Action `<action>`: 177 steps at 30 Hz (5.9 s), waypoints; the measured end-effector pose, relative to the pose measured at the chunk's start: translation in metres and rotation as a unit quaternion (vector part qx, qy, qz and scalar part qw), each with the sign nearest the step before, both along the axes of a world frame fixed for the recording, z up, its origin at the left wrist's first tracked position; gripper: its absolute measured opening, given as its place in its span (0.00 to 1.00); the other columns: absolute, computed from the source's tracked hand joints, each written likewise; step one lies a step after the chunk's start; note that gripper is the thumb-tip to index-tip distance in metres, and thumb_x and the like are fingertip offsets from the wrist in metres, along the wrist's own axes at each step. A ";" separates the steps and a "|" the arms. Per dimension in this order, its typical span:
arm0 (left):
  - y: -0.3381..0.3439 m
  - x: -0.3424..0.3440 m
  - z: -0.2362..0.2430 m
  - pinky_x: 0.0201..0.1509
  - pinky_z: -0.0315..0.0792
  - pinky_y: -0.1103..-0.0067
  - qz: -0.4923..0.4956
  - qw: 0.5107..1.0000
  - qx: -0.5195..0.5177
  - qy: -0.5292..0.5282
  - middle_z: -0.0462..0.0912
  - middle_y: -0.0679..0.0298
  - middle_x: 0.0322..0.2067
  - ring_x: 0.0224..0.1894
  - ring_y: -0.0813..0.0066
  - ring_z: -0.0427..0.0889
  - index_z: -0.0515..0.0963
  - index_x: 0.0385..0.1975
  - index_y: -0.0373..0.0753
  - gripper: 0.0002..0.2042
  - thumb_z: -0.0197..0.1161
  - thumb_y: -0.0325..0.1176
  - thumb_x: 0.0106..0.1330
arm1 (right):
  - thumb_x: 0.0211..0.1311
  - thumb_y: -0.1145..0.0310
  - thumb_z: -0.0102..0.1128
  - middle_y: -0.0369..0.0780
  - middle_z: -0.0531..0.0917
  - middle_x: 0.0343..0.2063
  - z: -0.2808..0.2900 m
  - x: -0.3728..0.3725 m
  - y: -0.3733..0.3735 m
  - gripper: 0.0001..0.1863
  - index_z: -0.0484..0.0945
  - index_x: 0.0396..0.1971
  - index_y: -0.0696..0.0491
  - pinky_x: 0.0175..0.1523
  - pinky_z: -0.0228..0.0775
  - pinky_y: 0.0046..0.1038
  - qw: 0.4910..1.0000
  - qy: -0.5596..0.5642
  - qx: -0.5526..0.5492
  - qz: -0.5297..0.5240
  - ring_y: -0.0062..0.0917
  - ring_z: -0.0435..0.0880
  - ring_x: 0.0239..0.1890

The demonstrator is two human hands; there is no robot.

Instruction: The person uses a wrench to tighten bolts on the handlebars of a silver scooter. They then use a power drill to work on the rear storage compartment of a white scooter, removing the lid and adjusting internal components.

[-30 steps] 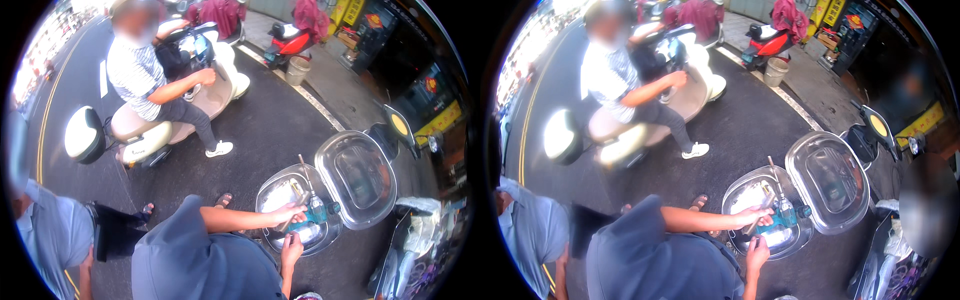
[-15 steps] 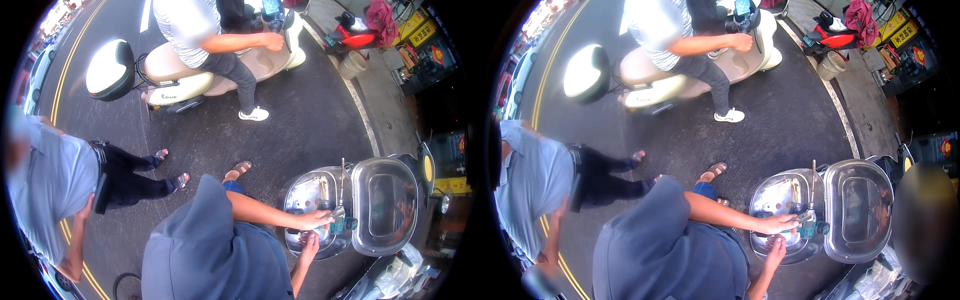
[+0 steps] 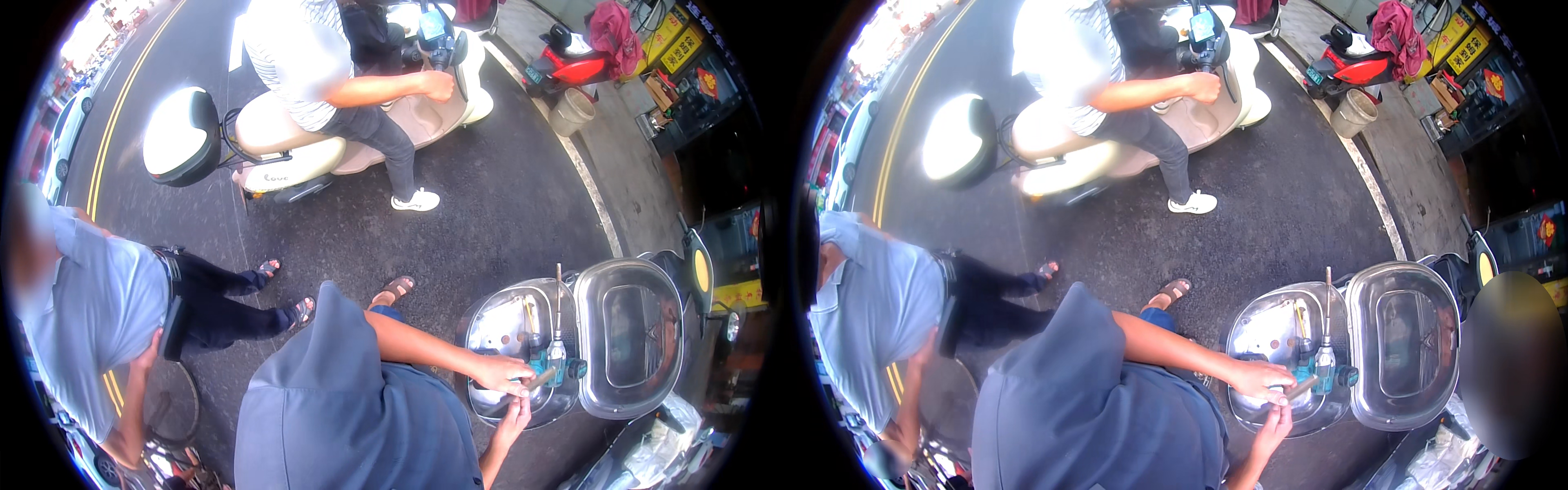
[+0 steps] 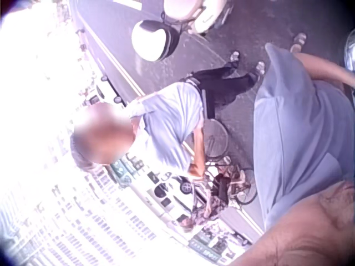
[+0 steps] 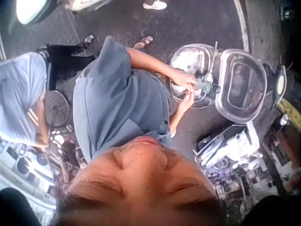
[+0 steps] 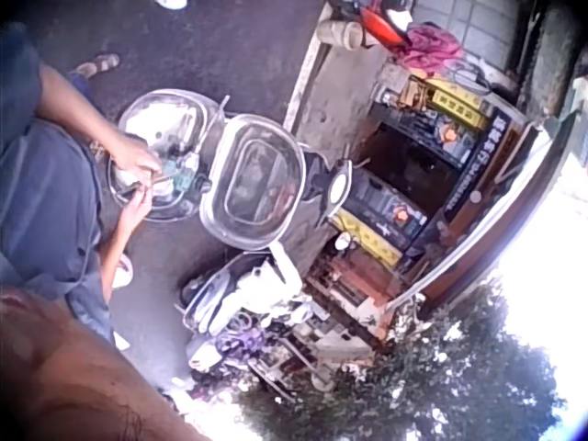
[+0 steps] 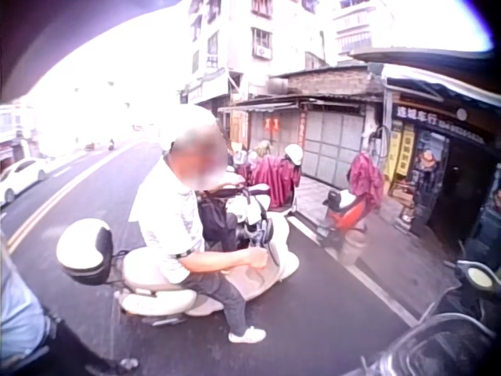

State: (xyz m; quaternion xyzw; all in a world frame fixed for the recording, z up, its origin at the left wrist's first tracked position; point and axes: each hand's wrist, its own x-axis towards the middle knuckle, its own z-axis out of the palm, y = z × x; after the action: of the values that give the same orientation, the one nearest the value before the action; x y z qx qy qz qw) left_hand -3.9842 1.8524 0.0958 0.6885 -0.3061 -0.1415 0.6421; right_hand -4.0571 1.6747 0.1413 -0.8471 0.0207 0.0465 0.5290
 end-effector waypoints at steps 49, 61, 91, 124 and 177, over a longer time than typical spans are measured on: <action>0.063 0.029 -0.047 0.38 0.79 0.63 0.181 0.947 0.212 -0.157 0.87 0.59 0.30 0.35 0.58 0.87 0.83 0.38 0.45 0.08 0.63 0.37 0.61 | 0.68 0.65 0.57 0.48 0.83 0.23 -0.046 -0.009 -0.034 0.11 0.80 0.42 0.55 0.33 0.70 0.44 0.930 -0.134 -0.334 -0.075 0.47 0.82 0.26; 0.065 0.032 -0.027 0.44 0.78 0.59 0.097 0.923 0.346 -0.135 0.87 0.56 0.35 0.39 0.54 0.86 0.83 0.40 0.42 0.12 0.61 0.40 0.65 | 0.67 0.67 0.59 0.45 0.83 0.21 -0.044 -0.006 -0.024 0.09 0.80 0.43 0.53 0.32 0.71 0.43 0.926 -0.129 -0.322 -0.150 0.43 0.83 0.24; 0.052 0.046 -0.034 0.49 0.80 0.62 -0.035 0.851 0.505 -0.141 0.87 0.56 0.45 0.46 0.55 0.87 0.80 0.53 0.46 0.20 0.60 0.50 0.66 | 0.71 0.70 0.56 0.33 0.78 0.25 -0.022 0.009 -0.046 0.10 0.78 0.41 0.63 0.32 0.67 0.21 0.933 -0.138 0.020 -0.333 0.14 0.73 0.27; -0.042 0.157 -0.143 0.48 0.76 0.62 -0.106 0.859 0.499 -0.051 0.87 0.60 0.35 0.43 0.56 0.86 0.81 0.37 0.47 0.14 0.68 0.49 0.61 | 0.66 0.67 0.62 0.44 0.83 0.23 -0.018 0.021 -0.025 0.09 0.80 0.43 0.53 0.32 0.74 0.37 0.913 -0.061 -0.266 -0.303 0.39 0.85 0.25; 0.043 0.126 0.021 0.61 0.71 0.75 -0.308 0.894 0.278 0.167 0.82 0.64 0.49 0.53 0.74 0.79 0.77 0.55 0.35 0.26 0.71 0.21 0.54 | 0.68 0.66 0.60 0.45 0.83 0.23 -0.024 0.006 -0.041 0.12 0.77 0.47 0.53 0.34 0.75 0.39 0.921 -0.145 -0.155 -0.327 0.42 0.85 0.27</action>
State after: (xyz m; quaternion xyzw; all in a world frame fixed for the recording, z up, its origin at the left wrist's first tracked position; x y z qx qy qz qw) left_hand -3.8580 1.8955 0.1172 0.6763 -0.3393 -0.5245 0.3904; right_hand -4.0511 1.6337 0.1173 -0.8622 0.2264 -0.2558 0.3740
